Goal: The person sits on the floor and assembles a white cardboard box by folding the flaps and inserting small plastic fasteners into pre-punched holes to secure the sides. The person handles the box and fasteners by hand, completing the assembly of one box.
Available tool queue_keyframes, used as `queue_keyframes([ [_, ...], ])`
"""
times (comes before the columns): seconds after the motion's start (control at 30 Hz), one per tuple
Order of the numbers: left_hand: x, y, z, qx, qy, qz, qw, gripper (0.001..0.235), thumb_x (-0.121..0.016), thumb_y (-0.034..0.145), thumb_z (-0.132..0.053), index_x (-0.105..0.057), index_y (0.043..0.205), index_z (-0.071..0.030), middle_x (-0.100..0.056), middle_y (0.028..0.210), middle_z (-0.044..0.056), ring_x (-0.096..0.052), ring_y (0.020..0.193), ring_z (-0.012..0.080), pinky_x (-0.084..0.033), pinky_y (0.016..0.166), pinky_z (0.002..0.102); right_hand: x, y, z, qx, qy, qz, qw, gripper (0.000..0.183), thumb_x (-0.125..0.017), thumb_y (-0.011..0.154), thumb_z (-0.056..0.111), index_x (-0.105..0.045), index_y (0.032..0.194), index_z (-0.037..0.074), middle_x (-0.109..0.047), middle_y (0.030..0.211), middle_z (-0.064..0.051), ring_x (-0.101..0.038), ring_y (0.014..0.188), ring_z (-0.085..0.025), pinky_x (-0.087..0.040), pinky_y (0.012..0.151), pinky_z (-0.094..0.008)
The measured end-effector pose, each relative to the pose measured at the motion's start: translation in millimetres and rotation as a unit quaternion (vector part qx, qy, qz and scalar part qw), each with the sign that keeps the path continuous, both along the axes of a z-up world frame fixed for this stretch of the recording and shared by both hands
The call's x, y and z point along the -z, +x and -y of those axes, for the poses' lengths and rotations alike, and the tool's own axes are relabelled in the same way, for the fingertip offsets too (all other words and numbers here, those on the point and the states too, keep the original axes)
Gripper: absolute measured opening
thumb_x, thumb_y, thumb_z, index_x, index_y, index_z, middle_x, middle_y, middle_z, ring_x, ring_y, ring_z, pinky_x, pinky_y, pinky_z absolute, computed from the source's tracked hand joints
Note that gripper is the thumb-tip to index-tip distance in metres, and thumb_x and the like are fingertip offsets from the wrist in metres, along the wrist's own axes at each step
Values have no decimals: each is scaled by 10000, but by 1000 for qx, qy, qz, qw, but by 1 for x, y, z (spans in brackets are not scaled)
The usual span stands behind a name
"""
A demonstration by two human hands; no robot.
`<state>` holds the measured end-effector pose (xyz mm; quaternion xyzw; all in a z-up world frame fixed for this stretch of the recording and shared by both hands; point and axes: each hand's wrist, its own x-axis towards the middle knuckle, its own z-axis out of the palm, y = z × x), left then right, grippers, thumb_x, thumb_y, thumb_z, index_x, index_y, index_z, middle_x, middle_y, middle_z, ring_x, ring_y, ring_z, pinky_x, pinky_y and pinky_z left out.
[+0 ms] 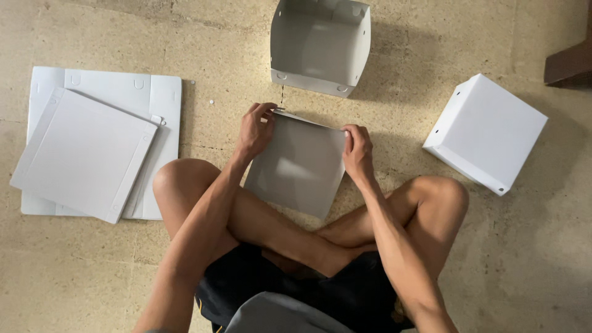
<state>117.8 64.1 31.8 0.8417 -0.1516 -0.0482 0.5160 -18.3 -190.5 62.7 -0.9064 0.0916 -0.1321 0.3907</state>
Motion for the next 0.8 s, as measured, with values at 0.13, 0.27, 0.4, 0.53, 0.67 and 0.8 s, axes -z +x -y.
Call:
queue_keyframes([
  [0.13,-17,-6,1,41,-27,-13,999,253,-574,909,-2,-688,1123,-76,-644,1020,202,-711,924,418,-594,770,491,-3,9,7,-10,-5,2,1000,160,-470,1034,77,-612,1102,103,-594,931,-152,-635,936,-407,-512,828,-477],
  [0.27,-12,-4,2,86,2,-17,996,232,-553,935,-14,-717,1059,-121,-702,924,134,-719,898,376,-605,726,464,-9,13,9,-21,-51,-12,998,161,-515,1005,62,-620,1123,92,-563,1015,-142,-599,1024,-407,-494,895,-486],
  [0.4,-17,-6,8,115,42,3,993,210,-547,934,-33,-706,1003,-152,-732,876,87,-724,868,333,-588,723,476,-48,23,-13,-51,-199,-28,978,227,-639,979,214,-640,1174,98,-524,1138,-133,-511,1175,-344,-409,1001,-519],
  [0.53,-36,-13,14,122,48,-1,991,192,-505,930,-11,-646,1011,-112,-707,870,169,-707,834,417,-560,711,533,-16,51,-41,-138,-168,-40,975,351,-701,921,176,-621,1261,154,-544,1145,-56,-549,1200,-292,-439,1008,-489],
  [0.67,-21,-7,10,113,40,-7,993,185,-486,918,-21,-610,1017,-117,-691,875,200,-683,851,453,-528,714,555,-5,76,-65,-213,-64,-13,975,98,-617,976,145,-661,1058,116,-635,931,-100,-672,960,-356,-546,843,-483],
  [0.8,-13,2,10,59,7,47,997,137,-560,903,12,-634,968,-83,-637,931,199,-677,836,443,-554,704,498,-1,98,-71,-219,-64,6,974,181,-532,1029,232,-639,915,140,-659,818,-91,-693,855,-353,-567,713,-464],
])
